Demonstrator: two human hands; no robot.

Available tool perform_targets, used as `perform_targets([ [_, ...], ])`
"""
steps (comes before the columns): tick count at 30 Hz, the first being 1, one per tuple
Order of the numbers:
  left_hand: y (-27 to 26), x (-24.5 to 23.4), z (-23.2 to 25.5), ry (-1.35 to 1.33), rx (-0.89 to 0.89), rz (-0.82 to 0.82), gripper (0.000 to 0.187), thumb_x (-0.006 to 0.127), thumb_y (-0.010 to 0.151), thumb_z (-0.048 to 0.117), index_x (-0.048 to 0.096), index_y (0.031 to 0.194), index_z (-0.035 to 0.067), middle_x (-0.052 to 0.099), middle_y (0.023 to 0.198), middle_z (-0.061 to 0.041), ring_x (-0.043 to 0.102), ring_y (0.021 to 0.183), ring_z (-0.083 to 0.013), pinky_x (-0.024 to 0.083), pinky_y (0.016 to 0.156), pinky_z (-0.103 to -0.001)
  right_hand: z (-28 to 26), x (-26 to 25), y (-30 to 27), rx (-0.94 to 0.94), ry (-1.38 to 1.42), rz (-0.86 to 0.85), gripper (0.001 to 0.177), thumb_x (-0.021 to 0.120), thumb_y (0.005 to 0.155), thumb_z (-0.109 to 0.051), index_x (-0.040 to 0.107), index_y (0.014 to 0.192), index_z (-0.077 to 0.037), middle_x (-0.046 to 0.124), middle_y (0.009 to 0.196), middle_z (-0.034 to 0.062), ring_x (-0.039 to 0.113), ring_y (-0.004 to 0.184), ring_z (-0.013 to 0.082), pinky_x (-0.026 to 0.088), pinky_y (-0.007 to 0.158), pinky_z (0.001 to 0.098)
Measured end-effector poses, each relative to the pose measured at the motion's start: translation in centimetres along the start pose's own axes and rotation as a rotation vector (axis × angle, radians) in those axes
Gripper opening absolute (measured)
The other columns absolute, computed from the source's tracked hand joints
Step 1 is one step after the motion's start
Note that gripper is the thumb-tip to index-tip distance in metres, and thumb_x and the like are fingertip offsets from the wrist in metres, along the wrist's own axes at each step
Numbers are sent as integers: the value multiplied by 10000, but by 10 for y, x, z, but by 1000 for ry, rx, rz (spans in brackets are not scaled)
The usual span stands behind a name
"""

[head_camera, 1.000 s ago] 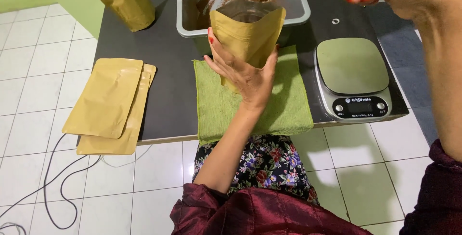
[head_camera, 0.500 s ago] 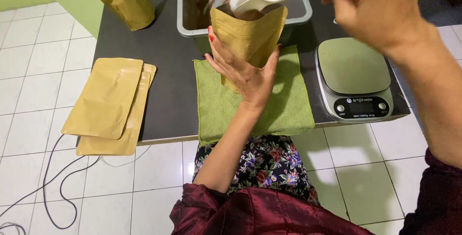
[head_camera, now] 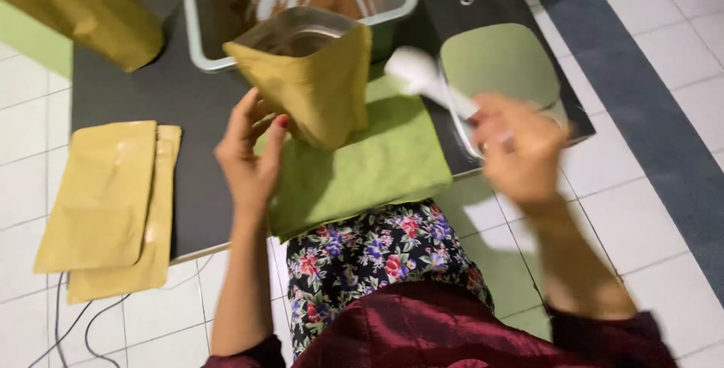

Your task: Scooping coffee grounds into paper bags and weighing them on a scale for packaging.

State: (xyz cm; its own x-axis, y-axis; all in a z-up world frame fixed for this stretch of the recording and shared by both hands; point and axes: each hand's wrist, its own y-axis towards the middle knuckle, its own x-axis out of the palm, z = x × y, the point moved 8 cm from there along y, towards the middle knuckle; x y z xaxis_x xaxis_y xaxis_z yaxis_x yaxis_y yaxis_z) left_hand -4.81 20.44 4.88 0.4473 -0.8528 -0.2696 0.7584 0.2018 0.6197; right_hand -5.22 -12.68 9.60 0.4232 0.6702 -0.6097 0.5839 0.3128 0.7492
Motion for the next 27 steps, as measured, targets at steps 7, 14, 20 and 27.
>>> perform_targets([
  [7,23,2,-15,-123,-180,-91,104,747,976,-83,741,1057,-19,728,822,-149,737,765,-216,640,729,-380,7,107,-99,165,212,77,228,633,902,79,742,1049,-57,736,793,88,699,669,309,559,635,374],
  [14,54,9,36,-185,-57,-109,110,693,1102,-44,618,1065,-114,645,865,-161,637,762,-194,578,716,-306,-12,93,-79,129,196,19,181,627,930,139,667,1080,46,698,784,106,586,589,137,431,479,240],
  [20,74,98,89,-170,86,-169,44,668,1022,-52,664,1021,-8,690,855,-92,697,722,-164,617,659,-272,-14,91,-78,107,154,38,196,609,922,151,665,1082,53,727,817,137,668,643,194,543,559,293],
  [27,62,198,94,-240,93,-115,64,651,964,51,704,937,74,699,784,-10,562,653,-74,425,561,-218,-20,83,-70,96,118,29,115,587,923,142,655,981,71,693,786,125,588,600,183,485,539,313],
])
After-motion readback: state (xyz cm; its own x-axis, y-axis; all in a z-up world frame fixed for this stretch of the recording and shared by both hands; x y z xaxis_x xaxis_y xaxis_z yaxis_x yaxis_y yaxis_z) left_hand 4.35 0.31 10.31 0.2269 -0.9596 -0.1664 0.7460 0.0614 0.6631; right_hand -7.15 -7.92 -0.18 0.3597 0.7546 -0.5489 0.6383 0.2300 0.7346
